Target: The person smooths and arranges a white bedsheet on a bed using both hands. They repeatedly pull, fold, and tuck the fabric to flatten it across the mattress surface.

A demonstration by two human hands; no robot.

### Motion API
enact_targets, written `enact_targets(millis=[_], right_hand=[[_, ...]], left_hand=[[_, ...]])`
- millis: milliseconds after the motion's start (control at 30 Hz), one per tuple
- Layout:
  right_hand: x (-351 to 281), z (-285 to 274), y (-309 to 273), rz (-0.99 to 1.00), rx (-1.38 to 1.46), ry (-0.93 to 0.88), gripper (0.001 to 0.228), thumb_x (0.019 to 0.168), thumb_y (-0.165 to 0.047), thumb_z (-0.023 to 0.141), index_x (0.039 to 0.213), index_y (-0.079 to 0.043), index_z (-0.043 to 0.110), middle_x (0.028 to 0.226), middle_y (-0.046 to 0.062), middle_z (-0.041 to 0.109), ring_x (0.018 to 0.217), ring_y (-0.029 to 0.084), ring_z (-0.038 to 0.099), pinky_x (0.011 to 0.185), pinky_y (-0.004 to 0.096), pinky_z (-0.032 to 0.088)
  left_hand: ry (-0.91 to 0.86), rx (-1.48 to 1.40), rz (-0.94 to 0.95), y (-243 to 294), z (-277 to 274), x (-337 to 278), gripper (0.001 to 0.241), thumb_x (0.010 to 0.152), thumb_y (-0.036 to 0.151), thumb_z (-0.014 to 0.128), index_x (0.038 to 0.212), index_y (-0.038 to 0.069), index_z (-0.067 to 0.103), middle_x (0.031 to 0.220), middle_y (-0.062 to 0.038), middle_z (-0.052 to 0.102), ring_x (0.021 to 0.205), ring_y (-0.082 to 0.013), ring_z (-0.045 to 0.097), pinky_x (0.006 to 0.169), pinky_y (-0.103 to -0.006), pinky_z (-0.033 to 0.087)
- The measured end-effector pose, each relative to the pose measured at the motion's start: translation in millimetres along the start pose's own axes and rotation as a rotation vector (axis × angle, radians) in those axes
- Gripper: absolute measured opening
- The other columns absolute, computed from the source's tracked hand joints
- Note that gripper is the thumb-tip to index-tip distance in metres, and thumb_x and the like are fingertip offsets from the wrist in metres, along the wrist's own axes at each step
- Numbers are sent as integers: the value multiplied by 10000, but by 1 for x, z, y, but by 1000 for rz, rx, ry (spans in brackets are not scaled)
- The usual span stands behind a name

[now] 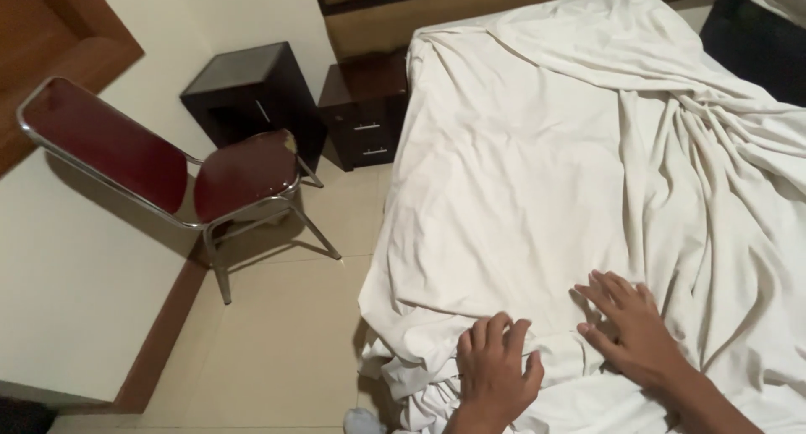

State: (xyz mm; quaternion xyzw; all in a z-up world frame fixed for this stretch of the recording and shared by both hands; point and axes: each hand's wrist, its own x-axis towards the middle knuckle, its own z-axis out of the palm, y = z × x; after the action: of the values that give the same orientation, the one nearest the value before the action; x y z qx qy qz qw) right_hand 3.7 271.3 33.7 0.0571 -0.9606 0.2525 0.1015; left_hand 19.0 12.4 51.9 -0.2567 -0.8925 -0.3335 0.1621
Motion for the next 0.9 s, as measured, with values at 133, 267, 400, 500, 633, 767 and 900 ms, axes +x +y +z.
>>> enact_targets(millis=[133,267,400,500,633,767,900], right_hand=[[-4,18,27,-32,-155,45,620,848,-508,621,1392,-211,596,1567,139,413,1488,328,291,1181,587,149],[-5,13,15,-13,-169,86,567,829,-463,646,1330,-196,636,1524,123,465,1451,328,350,1162,587,185],[-8,15,15,9,-124,132,432,815,-391,681,1175,-153,691,1407,111,562,1319,298,493,1158,556,250],[-11,23,21,14,-61,214,250,829,-304,685,1005,-128,707,1208,62,645,1166,253,597,1110,488,343],[-10,28,26,2,-46,283,127,887,-225,645,935,-112,680,1002,21,656,1053,242,612,998,441,389],[-12,28,27,24,-51,283,133,939,-207,594,929,-88,653,962,27,641,1025,251,602,971,440,380],[-13,26,26,6,-33,283,147,957,-195,565,909,-87,653,949,38,630,1019,254,595,971,440,374]], left_hand=[[-17,80,131,4,7,22,558,835,309,767,1327,82,631,1396,-176,532,1313,-382,447,974,-581,328],[-113,42,64,-4,27,32,630,771,363,812,1308,72,658,1455,-232,473,1387,-441,328,963,-717,216],[-180,-9,-52,-14,52,20,354,879,350,780,1106,88,708,1452,-196,501,1409,-418,339,1019,-714,211],[-60,102,0,-17,59,15,217,933,296,738,969,85,698,1393,-148,567,1389,-378,410,1048,-699,246],[-30,77,8,-19,60,13,205,929,237,717,975,47,657,1332,-136,587,1358,-367,438,1043,-679,259],[-24,66,16,-17,57,12,209,947,227,690,988,30,637,1310,-140,592,1350,-356,446,1052,-663,263],[-28,52,2,-14,55,9,217,955,227,681,968,18,626,1290,-153,587,1342,-352,453,1063,-652,256]])
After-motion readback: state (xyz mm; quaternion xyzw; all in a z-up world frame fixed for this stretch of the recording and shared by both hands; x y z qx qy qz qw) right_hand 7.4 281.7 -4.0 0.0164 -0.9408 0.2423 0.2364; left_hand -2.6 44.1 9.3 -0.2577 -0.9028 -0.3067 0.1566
